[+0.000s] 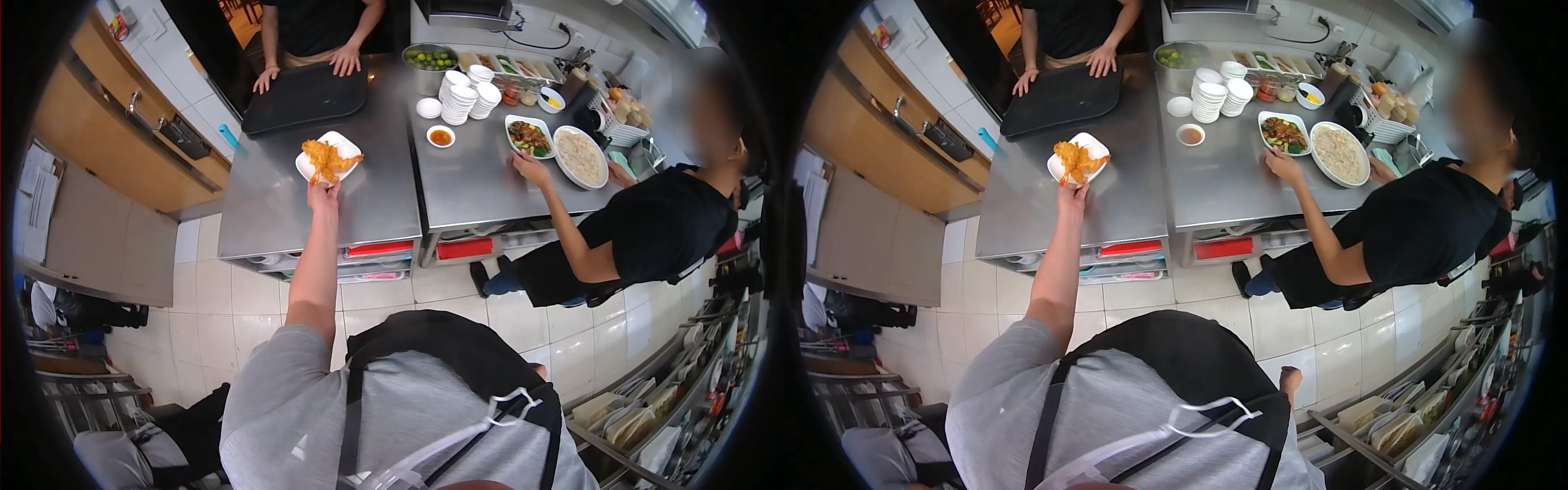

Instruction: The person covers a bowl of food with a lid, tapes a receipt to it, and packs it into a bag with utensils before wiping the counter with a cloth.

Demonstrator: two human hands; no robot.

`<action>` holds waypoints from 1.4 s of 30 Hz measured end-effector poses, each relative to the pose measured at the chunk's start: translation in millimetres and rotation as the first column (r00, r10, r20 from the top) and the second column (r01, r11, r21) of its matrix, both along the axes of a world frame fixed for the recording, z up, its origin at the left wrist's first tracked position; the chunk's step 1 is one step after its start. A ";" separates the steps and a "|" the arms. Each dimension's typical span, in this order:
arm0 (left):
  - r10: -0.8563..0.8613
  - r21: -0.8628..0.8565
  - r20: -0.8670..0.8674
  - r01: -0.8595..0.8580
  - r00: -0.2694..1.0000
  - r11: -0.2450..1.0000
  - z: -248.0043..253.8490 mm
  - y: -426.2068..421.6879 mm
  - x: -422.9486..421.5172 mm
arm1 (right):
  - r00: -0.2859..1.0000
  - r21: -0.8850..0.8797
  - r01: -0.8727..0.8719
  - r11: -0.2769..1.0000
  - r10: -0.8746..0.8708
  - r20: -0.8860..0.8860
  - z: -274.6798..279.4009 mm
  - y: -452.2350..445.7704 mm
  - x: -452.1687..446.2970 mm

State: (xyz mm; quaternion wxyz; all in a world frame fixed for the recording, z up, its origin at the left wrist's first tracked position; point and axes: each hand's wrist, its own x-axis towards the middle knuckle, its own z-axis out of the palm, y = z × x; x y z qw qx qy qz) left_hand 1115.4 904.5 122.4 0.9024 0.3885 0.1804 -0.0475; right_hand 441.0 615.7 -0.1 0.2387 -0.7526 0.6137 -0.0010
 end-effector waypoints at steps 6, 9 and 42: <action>0.000 -0.011 0.015 0.000 1.000 1.000 -26.4 17.2 57.7 | 0.986 -0.055 0.013 0.998 -0.022 -0.167 -15.3 0.2 -6.3; 0.079 -0.057 -0.084 -0.084 0.993 0.995 -24.9 0.6 37.6 | 0.991 -0.099 0.021 0.995 -0.034 -0.132 -14.6 9.0 -7.2; -0.587 0.639 -0.760 0.156 0.281 -0.753 -195.9 65.5 -301.4 | 0.990 -0.018 -0.062 0.998 0.059 -0.131 14.5 -21.3 -122.0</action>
